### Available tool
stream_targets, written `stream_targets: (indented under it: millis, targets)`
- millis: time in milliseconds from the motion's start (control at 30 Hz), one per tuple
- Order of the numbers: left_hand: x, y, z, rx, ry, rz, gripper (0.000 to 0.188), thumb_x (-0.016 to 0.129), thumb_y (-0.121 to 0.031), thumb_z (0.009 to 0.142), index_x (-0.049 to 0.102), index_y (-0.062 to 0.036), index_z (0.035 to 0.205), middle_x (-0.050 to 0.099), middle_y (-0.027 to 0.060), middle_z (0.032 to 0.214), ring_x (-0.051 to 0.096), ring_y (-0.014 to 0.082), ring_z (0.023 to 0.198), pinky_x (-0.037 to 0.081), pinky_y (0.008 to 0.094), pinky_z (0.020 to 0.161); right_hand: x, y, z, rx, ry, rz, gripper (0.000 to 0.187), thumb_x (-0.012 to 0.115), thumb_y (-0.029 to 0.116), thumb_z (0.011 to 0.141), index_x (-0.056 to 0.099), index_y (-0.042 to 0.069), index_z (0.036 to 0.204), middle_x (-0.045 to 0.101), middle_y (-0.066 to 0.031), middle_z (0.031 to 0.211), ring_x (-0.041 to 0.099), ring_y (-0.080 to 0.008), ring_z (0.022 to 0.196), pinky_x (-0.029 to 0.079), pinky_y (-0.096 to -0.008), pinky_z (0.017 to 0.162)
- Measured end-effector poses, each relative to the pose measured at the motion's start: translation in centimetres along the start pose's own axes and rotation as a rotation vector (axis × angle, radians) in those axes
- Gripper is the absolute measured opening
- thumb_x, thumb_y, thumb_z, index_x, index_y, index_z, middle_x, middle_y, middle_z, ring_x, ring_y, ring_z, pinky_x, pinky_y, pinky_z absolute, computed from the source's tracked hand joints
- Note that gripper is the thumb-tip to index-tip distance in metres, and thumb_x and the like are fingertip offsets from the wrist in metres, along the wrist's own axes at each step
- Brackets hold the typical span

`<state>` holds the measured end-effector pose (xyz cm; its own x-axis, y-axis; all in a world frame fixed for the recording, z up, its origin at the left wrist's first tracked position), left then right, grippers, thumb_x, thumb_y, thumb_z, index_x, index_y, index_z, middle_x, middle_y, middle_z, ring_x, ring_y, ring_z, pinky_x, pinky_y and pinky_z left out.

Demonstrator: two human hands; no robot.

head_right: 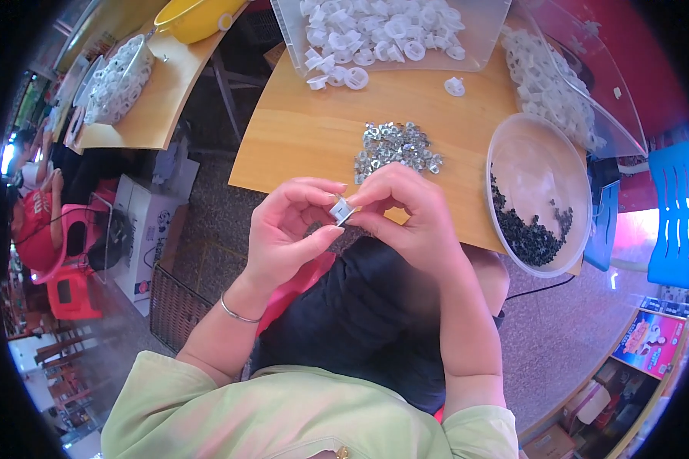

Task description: The person assembles small parts by hand, picking up metal pieces and small black components and inserting them into white plastic housings.

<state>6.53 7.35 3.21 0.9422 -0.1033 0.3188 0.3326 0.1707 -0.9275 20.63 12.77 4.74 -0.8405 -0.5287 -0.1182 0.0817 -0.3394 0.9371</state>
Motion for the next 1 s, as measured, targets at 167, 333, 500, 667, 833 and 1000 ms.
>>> stream_targets:
  millis: [167, 333, 500, 667, 833, 1000]
  targets:
    - [0.0, -0.3, 0.0, 0.066, -0.011, 0.080, 0.032, 0.062, 0.013, 0.072, 0.053, 0.0014, 0.101, 0.053, 0.0153, 0.113, 0.057, 0.0154, 0.096, 0.048, 0.0255, 0.081, 0.0, -0.1, 0.1, -0.001, -0.014, 0.039, 0.020, 0.068, -0.008, 0.069, 0.060, 0.001, 0.084, 0.057, -0.0066, 0.088, 0.060, -0.0136, 0.079, 0.051, -0.0230, 0.067]
    - [0.2, -0.3, 0.0, 0.101, -0.012, 0.118, 0.033, 0.061, 0.014, 0.073, 0.054, 0.0012, 0.102, 0.053, 0.0154, 0.114, 0.057, 0.0155, 0.097, 0.048, 0.0259, 0.080, 0.0, 0.0, 0.1, -0.005, -0.027, 0.019, 0.021, 0.070, -0.007, 0.067, 0.060, 0.002, 0.084, 0.058, -0.0065, 0.088, 0.060, -0.0134, 0.079, 0.051, -0.0229, 0.067]
    - [0.2, -0.5, -0.1, 0.156, -0.035, 0.216, 0.029, 0.063, 0.008, 0.075, 0.057, -0.0024, 0.102, 0.056, 0.0113, 0.112, 0.058, 0.0133, 0.093, 0.048, 0.0236, 0.079, 0.0, 0.0, 0.2, -0.019, -0.029, -0.014, 0.021, 0.071, -0.006, 0.066, 0.061, 0.003, 0.082, 0.058, -0.0065, 0.088, 0.060, -0.0135, 0.080, 0.051, -0.0232, 0.067]
    - [0.5, -1.2, -0.2, 0.266, -0.009, 0.402, 0.034, 0.062, 0.014, 0.072, 0.055, 0.0000, 0.101, 0.055, 0.0160, 0.113, 0.058, 0.0171, 0.096, 0.048, 0.0257, 0.080, -0.1, 0.4, 0.3, -0.104, -0.032, -0.104, 0.021, 0.073, -0.005, 0.064, 0.061, 0.004, 0.080, 0.060, -0.0069, 0.087, 0.061, -0.0160, 0.080, 0.050, -0.0253, 0.067]
    - [0.5, -1.3, -0.2, 0.298, -0.010, 0.433, 0.036, 0.062, 0.014, 0.072, 0.054, 0.0004, 0.103, 0.055, 0.0163, 0.114, 0.058, 0.0167, 0.095, 0.049, 0.0256, 0.080, -0.1, 1.0, 0.2, -0.155, -0.074, -0.235, 0.024, 0.074, -0.004, 0.060, 0.061, 0.006, 0.078, 0.062, -0.0064, 0.084, 0.062, -0.0199, 0.079, 0.049, -0.0283, 0.067]
    - [0.5, -1.0, -0.2, 0.211, -0.048, 0.283, 0.040, 0.061, 0.015, 0.073, 0.050, 0.0010, 0.108, 0.055, 0.0159, 0.115, 0.058, 0.0159, 0.095, 0.049, 0.0262, 0.081, -0.1, 1.1, 0.2, -0.164, -0.089, -0.259, 0.023, 0.075, -0.003, 0.060, 0.062, 0.006, 0.077, 0.061, -0.0062, 0.083, 0.062, -0.0194, 0.078, 0.049, -0.0279, 0.067]
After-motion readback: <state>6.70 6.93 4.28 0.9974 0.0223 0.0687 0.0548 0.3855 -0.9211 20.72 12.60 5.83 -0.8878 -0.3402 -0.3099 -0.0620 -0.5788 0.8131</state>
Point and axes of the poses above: each hand's wrist, its own z-axis towards the middle knuckle, its own x-axis out of the palm, y = z × x, the point moved 6 cm from there along z, towards the middle knuckle
